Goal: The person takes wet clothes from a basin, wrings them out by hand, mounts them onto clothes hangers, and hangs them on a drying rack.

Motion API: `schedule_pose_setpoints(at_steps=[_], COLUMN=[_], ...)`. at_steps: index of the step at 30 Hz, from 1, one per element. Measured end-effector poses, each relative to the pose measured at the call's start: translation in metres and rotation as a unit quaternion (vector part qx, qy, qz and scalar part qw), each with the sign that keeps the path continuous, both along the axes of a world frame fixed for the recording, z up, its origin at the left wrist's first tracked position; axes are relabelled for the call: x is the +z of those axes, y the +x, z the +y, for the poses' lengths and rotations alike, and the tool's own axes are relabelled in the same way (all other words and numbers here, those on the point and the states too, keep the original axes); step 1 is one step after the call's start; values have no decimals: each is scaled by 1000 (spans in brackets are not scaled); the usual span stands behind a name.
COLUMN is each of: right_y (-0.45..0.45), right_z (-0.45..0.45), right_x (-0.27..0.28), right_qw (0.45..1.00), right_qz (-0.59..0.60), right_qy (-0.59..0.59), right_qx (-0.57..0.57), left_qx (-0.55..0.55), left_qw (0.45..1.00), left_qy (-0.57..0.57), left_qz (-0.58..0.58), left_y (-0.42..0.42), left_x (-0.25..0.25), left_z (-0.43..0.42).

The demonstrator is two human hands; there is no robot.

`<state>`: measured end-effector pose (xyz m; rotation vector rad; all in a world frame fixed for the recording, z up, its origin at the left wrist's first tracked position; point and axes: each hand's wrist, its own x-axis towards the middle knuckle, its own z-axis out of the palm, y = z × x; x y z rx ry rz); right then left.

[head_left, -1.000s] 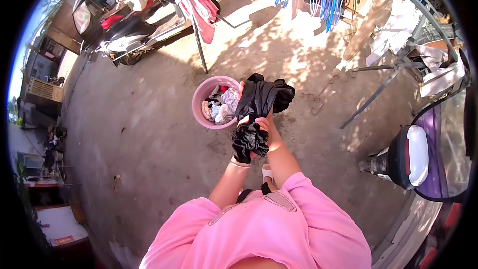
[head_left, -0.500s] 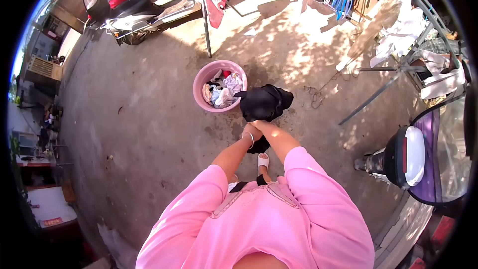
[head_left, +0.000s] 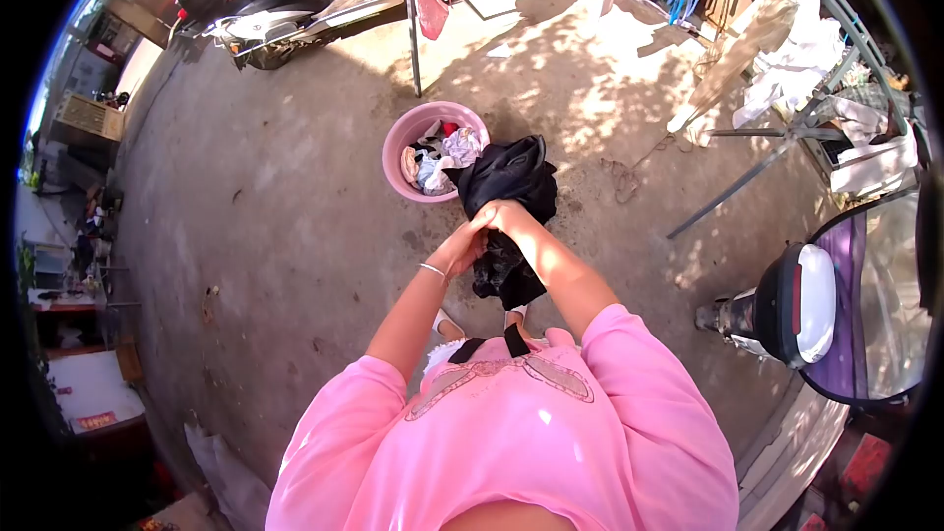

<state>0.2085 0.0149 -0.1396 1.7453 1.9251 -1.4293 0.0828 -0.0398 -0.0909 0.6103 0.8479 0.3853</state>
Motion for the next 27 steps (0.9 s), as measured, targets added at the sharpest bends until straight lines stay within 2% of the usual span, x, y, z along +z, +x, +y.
schedule_pose_setpoints(at_steps=[1, 2, 3, 4, 5, 7, 8, 9, 10, 11, 12, 13, 14, 15, 16, 17, 18, 19, 20, 21, 23, 25, 26, 27], right_y=[-10, -21, -19, -31, -45, -48, -50, -53, -51, -32, -18, -6, 2, 9, 9, 10, 20, 38, 52, 58, 45, 25, 12, 17], right_z=[1, -41, -40, -47, -64, -90, -107, -127, -138, -147, -147, -144, -141, -141, -141, -141, -135, -129, -121, -112, -111, -86, -86, -81], right_x=[-10, 121, 119, 111, 109, 113, 103, 83, 72, 102, 115, 121, 122, 104, 108, 111, 116, 119, 99, 78, 92, 111, 145, 143], right_qw=[993, 963, 971, 956, 939, 960, 960, 911, 838, 871, 849, 819, 709, 757, 760, 762, 732, 670, 617, 559, 525, 451, 425, 427], right_qz=[-80, -230, -202, -242, -281, -213, -215, -243, -263, 159, 240, 318, 490, 393, 391, 390, 479, 575, 637, 692, 755, 798, 823, 823], right_qy=[83, 140, 131, 167, 200, 177, 178, 331, 474, 426, 411, 393, 117, 153, 144, 136, 21, -79, -133, -186, -188, -303, -176, -177], right_qx=[2, -23, -3, -11, -16, -33, -31, -44, -56, -186, -230, -272, -494, -499, -499, -500, -484, -463, -443, -417, -344, -260, -333, -330], left_qx=[75, 130, 185, 224, 228, 224, 182, 231, 210, 189, 235, 212, 209, 209, 284, 302, 250, 196, 197, 153, 69, 66, 40, 42], left_qw=[994, 985, 971, 933, 933, 921, 881, 900, 900, 898, 903, 908, 913, 916, 910, 919, 918, 913, 913, 922, 924, 884, 904, 904], left_qy=[-12, -25, -39, -142, -137, -123, -142, -159, -133, -107, -94, -85, -59, -34, -77, -98, -109, -118, -116, -113, -70, -219, -181, -177], left_qz=[-80, -115, -146, -243, -242, -293, -413, -334, -359, -383, -347, -350, -346, -341, -292, -234, -287, -337, -337, -337, -370, -407, -385, -387], left_y=[8, 12, 11, 10, 10, 9, 3, 2, -3, -6, -6, -7, -7, -7, -6, -7, -11, -16, -18, -19, -12, 5, 12, 13], left_x=[32, 38, 41, 37, 34, 43, 22, 19, 22, 28, 31, 44, 45, 45, 48, 45, 43, 43, 47, 54, 61, 29, 49, 71], left_z=[-16, -22, -26, -24, -22, -23, -18, -13, -15, -17, -18, -19, -22, -27, -31, -31, -30, -28, -27, -27, -33, -40, -42, -40])
